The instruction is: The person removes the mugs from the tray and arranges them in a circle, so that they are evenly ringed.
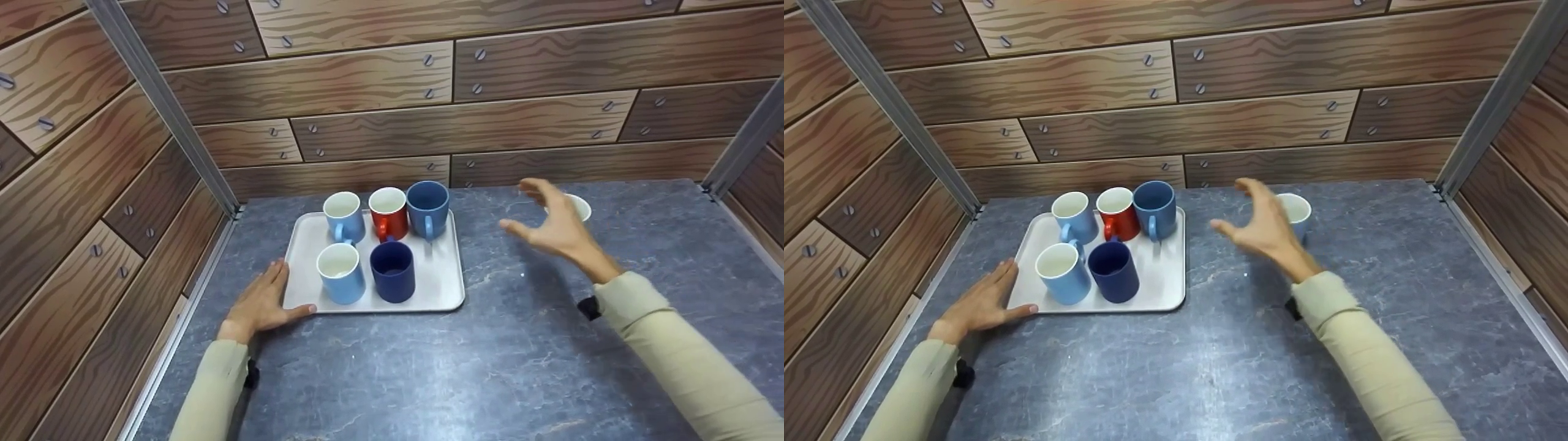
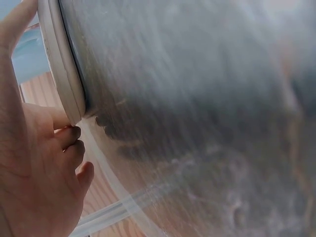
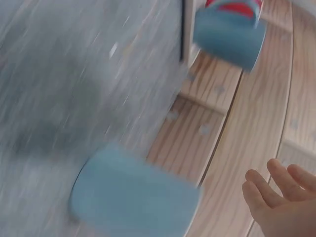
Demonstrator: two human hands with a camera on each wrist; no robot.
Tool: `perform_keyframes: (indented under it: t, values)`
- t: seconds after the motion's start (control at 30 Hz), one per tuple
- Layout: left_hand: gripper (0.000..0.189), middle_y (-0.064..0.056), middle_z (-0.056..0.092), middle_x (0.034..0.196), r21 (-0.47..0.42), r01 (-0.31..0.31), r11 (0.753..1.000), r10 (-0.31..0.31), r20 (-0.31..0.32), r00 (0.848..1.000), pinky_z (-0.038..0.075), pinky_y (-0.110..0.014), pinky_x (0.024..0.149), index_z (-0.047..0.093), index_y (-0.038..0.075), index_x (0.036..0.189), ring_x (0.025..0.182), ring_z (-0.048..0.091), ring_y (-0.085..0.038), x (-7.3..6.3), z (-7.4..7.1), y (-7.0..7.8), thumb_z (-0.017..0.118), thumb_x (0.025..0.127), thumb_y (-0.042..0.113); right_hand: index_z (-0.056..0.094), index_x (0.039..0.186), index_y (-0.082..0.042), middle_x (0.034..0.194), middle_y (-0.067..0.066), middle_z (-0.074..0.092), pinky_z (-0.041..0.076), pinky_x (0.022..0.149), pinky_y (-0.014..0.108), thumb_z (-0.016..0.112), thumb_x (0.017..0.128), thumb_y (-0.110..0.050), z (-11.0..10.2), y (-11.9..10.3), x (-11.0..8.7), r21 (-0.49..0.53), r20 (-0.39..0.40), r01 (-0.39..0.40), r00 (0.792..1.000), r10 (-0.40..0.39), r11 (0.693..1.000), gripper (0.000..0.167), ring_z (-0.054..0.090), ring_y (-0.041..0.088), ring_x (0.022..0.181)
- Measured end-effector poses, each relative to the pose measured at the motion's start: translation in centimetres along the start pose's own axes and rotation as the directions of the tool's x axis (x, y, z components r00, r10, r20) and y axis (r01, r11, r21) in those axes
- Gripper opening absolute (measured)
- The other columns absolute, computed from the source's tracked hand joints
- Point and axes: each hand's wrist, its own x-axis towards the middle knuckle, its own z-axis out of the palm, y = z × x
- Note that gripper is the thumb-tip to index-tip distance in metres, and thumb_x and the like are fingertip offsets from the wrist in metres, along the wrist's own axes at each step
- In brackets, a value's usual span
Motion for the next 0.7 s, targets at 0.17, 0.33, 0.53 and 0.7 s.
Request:
perform_keyframes:
  t: [0.17, 0.33, 0.53, 0.7]
  values:
    - [0.129, -0.025, 0.018, 0.176, 0.004, 0.004, 1.0, -0.004, 0.005, 1.0, 0.018, -0.058, 0.135, 0.021, -0.005, 0.167, 0.164, 0.017, -0.045, 0.0, -0.1, 0.1, 0.064, 0.085, 0.085, 0.052, 0.147, 0.009, 0.142, 0.027, 0.064, 0.047, 0.118, 0.059, 0.095, 0.079, -0.021, 3.0, -1.8, 0.1, 0.05, 0.047, 0.085, 0.995, -0.088, 0.995, 0.086, 0.06, 0.046, 0.134]
    - [0.128, -0.025, 0.018, 0.176, -0.001, 0.005, 1.0, -0.005, 0.001, 1.0, 0.018, -0.057, 0.135, 0.022, -0.004, 0.167, 0.164, 0.017, -0.044, -0.1, -0.1, 0.0, 0.064, 0.085, 0.084, 0.051, 0.15, 0.004, 0.145, 0.024, 0.063, 0.047, 0.118, 0.058, 0.096, 0.08, -0.027, 5.9, -4.0, -0.2, 0.073, 0.135, 0.082, 0.987, -0.091, 0.994, 0.089, 0.06, 0.042, 0.135]
    - [0.128, -0.027, 0.021, 0.175, 0.004, -0.005, 1.0, 0.005, -0.013, 1.0, 0.02, -0.057, 0.135, 0.023, -0.006, 0.166, 0.164, 0.019, -0.045, -0.2, -0.1, 0.0, 0.066, 0.085, 0.083, 0.052, 0.15, 0.003, 0.144, 0.022, 0.064, 0.05, 0.117, 0.056, 0.096, 0.079, -0.032, 9.5, -5.6, -0.5, 0.124, 0.196, 0.089, 0.974, -0.112, 0.988, 0.091, 0.062, 0.038, 0.133]
    - [0.128, -0.026, 0.021, 0.175, 0.003, -0.005, 1.0, 0.005, -0.011, 1.0, 0.02, -0.057, 0.135, 0.023, -0.006, 0.167, 0.164, 0.019, -0.045, -0.1, -0.1, -0.1, 0.065, 0.084, 0.083, 0.055, 0.148, 0.003, 0.141, 0.022, 0.066, 0.053, 0.114, 0.055, 0.095, 0.078, -0.034, 12.5, -6.4, -0.8, 0.162, 0.214, 0.107, 0.967, -0.141, 0.981, 0.089, 0.064, 0.037, 0.129]
